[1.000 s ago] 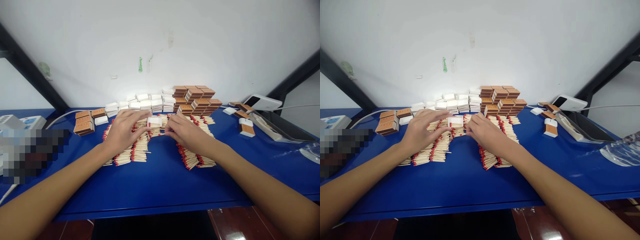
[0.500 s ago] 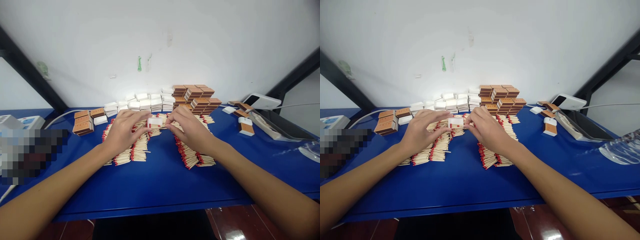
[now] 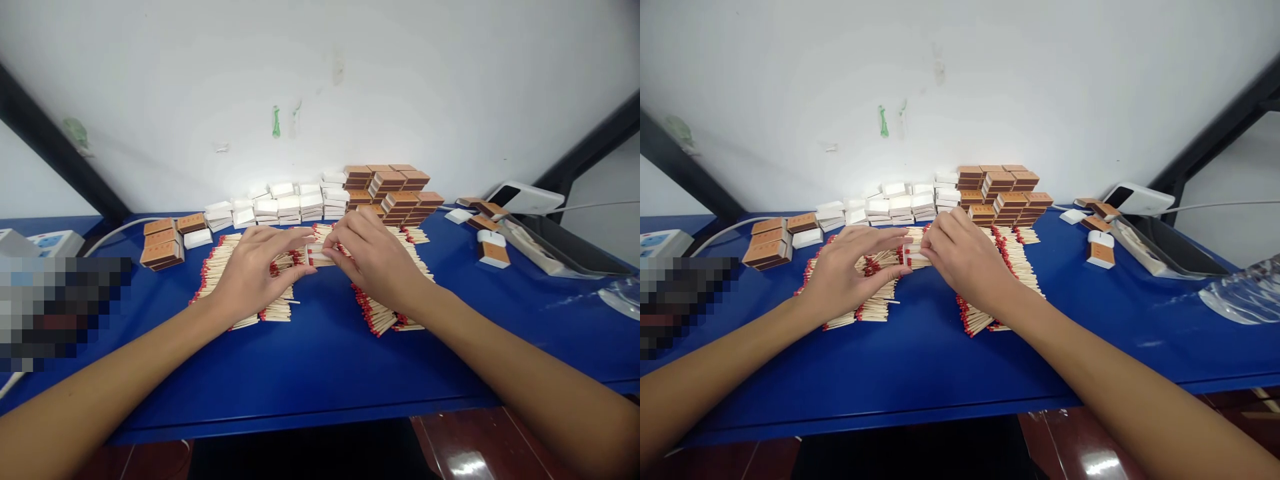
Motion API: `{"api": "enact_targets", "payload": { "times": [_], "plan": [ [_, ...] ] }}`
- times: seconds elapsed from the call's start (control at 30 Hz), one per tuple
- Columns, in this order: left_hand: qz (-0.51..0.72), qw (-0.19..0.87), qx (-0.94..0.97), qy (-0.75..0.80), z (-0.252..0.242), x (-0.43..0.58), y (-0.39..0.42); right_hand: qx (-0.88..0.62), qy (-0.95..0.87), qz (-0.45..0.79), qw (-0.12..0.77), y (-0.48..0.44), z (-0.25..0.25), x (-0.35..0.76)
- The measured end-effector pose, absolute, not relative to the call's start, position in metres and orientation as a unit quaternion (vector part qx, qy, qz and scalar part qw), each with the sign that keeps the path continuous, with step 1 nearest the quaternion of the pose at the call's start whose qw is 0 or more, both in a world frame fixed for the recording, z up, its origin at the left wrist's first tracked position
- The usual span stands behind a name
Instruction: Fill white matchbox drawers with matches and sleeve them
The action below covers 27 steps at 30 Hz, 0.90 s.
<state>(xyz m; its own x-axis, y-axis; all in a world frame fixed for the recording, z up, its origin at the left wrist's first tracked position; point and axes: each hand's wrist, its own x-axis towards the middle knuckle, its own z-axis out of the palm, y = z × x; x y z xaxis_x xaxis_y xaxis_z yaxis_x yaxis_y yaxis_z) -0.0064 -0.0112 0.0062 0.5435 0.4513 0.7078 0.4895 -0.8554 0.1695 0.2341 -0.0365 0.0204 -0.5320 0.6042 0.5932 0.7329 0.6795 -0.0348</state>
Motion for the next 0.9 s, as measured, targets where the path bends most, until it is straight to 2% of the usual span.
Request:
{"api": "enact_targets", "payload": {
  "times": [0.23, 0.47, 0.9],
  "plan": [
    [-0.412, 0.037, -0.857, -0.308, 0.01, -0.013, -0.002, -0.38, -0.855, -0.064, 0.348, -0.037, 0.015, 0.237],
    [-0.431, 0.046, -0.829, -0.354, 0.006, -0.021, 0.013, -0.354, -0.904, 0.002, 0.24, -0.026, -0.004, 0.236],
    [-0.426, 0.074, -0.844, -0.318, 0.006, -0.02, 0.012, -0.359, -0.903, 0.02, 0.238, -0.02, -0.008, 0.23]
  ]
}}
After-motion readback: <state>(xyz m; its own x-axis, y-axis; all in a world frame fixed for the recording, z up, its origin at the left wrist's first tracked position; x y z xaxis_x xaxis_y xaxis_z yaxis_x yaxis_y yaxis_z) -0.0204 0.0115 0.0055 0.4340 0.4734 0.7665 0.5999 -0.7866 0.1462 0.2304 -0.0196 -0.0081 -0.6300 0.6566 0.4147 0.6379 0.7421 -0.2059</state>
